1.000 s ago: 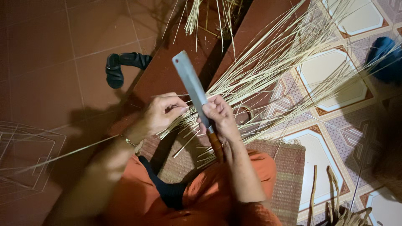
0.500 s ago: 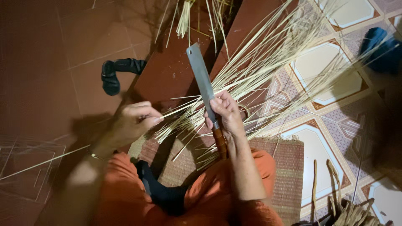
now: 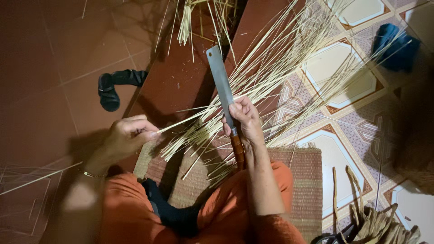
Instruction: The person sits on a mat and uses a large knife to split long, thin bamboo strips into finer strands. They hold a bundle of strips in their left hand and repeatedly draw the knife along the length of the strips to separate them.
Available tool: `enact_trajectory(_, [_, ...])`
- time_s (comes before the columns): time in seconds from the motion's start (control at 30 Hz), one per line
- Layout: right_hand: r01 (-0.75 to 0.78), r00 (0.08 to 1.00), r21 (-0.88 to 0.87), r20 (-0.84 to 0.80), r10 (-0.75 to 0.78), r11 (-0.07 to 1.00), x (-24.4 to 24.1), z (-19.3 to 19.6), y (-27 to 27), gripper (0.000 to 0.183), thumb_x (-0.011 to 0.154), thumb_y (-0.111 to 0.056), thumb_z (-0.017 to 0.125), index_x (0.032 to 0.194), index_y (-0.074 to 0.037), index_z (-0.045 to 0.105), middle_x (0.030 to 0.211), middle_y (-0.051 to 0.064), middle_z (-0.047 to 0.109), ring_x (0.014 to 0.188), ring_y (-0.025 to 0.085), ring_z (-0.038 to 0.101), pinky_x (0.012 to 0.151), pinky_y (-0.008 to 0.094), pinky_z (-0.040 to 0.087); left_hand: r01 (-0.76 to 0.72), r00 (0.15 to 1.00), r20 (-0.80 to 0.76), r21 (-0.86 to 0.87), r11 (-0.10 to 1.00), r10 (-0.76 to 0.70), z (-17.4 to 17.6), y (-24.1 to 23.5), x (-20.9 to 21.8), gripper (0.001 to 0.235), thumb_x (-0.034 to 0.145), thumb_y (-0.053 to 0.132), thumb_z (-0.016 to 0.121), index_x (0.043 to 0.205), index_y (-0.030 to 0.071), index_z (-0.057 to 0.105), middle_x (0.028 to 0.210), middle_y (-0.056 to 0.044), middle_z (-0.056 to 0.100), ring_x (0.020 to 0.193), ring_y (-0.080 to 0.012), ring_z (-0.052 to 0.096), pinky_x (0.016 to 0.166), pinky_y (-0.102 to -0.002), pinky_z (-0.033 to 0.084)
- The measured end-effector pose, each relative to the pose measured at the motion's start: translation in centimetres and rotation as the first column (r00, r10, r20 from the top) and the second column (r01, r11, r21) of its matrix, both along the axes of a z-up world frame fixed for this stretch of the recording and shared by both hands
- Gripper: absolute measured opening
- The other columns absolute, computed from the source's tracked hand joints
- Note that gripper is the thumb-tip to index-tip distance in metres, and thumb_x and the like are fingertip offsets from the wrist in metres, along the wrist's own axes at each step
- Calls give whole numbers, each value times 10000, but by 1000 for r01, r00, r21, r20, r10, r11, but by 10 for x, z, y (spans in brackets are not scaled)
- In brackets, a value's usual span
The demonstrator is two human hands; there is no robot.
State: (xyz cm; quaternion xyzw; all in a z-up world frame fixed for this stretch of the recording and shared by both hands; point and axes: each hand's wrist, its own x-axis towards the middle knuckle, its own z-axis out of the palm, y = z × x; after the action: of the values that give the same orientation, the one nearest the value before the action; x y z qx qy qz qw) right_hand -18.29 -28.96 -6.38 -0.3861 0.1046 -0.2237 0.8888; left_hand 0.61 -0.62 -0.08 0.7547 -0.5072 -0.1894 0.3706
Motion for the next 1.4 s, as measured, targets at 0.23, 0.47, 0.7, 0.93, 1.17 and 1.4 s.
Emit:
enact_trajectory(0.23, [98, 993, -43, -55, -101, 994, -7, -5, -21, 138, 1026, -79, 626, 1016, -6, 509, 691, 154, 662, 447, 193, 616, 348, 309, 503, -106, 993, -38, 200, 974, 116, -12, 17, 18, 178, 901, 224, 724, 942, 76, 815, 757, -38, 671, 633, -134, 552, 568, -298, 447])
enact_trajectory(0.47, [84, 996, -36, -36, -86, 996, 2, -6, -8, 125, 1010, -71, 617, 1059, -41, 507, 707, 155, 666, 462, 192, 622, 378, 306, 516, -48, 962, -256, 185, 982, 96, -16, 1, 14, 272, 932, 247, 646, 1147, 100, 726, 965, -45, 778, 816, -119, 729, 732, -258, 607])
enact_trajectory(0.7, [-253, 967, -173, -10, 255, 952, 18, -5, 57, 160, 1013, -72, 583, 1128, -21, 484, 751, 166, 680, 490, 206, 637, 423, 313, 550, -125, 972, -204, -29, 992, 117, -44, -56, -23, 175, 966, 169, 695, 1047, 29, 761, 947, -106, 739, 806, -157, 695, 702, -294, 542])
enact_trajectory(0.93, [-230, 970, -33, -85, 227, 973, 15, 0, 50, 190, 1008, -62, 608, 1100, 30, 469, 753, 192, 680, 468, 209, 621, 405, 309, 519, -84, 990, -128, -185, 979, 60, -42, -54, -27, 82, 943, 87, 691, 967, 8, 691, 857, -64, 658, 768, -118, 621, 675, -304, 506])
enact_trajectory(1.17, [-120, 991, -48, -61, 117, 992, 11, 1, 39, 176, 1008, -51, 624, 1111, 25, 504, 736, 176, 671, 469, 209, 608, 407, 298, 499, -107, 986, -138, -98, 989, 93, -27, -50, -27, 93, 950, 108, 701, 929, 18, 701, 797, -30, 621, 681, -92, 555, 604, -273, 457])
enact_trajectory(1.4, [-12, 1000, -2, -8, 12, 1000, 1, -5, 8, 178, 990, -63, 629, 1081, -23, 482, 714, 162, 673, 451, 206, 609, 398, 315, 516, -103, 979, -186, -74, 992, 88, -18, -36, -19, 108, 957, 100, 683, 918, -1, 687, 802, -23, 619, 688, -78, 533, 613, -258, 457])
